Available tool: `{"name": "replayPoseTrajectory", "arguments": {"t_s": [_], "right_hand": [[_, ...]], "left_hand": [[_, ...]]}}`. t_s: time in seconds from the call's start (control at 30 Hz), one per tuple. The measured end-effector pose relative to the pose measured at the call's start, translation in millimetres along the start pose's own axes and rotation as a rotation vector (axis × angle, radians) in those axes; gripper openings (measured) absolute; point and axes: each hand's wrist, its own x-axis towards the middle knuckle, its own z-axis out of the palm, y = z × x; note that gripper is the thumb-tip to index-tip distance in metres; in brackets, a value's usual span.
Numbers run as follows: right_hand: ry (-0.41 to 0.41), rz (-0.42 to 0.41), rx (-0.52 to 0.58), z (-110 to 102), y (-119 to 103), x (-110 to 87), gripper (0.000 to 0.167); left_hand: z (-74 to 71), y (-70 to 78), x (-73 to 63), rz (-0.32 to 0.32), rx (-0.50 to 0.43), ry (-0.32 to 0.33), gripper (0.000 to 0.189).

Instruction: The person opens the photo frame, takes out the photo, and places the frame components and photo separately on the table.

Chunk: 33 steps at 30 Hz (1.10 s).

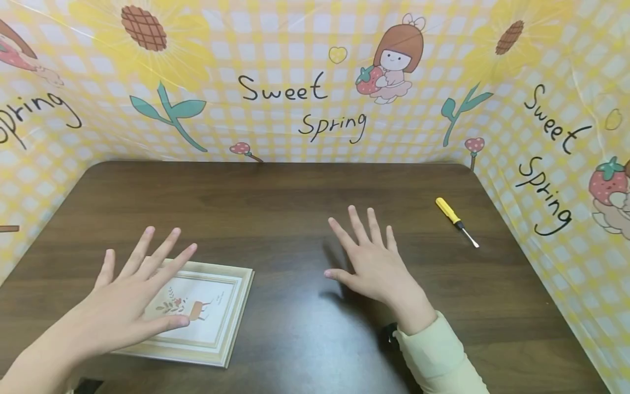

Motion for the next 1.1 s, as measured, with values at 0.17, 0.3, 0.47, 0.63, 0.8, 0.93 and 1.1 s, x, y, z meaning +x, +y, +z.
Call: {"name": "replayPoseTrajectory", "arguments": {"t_s": [0.17, 0.3, 0.47, 0.63, 0.8, 0.93, 1.1], "right_hand": [[-0.025, -0.029, 0.028, 0, -8, 7.8, 0.087], [-0.069, -0.054, 0.061, 0, -15, 14.0, 0.079], [-0.112, -0.111, 0.080, 2, -26, 25.2, 0.072], [-0.143, -0.176, 0.116, 4, -40, 38.9, 0.066], [-0.136, -0.252, 0.124, 4, -57, 52.9, 0.062], [-0.107, -0.325, 0.122, 5, -71, 64.5, 0.059], [-0.087, -0.388, 0.124, 7, -89, 78.5, 0.056]], "left_hand": [[-0.4, -5.5, -8.2, -0.014, -0.007, 0.010, 0.114], [-0.1, -9.7, -14.4, -0.003, -0.025, 0.015, 0.129], [0.5, -14.0, -22.6, -0.038, -0.018, -0.001, 0.127], [2.8, -19.9, -33.2, -0.034, -0.004, 0.049, 0.110], [8.6, -23.1, -43.3, -0.010, -0.026, 0.064, 0.099], [17.4, -25.3, -51.7, 0.008, -0.024, 0.073, 0.099], [24.4, -30.7, -57.5, 0.045, 0.013, 0.107, 0.084]]}}
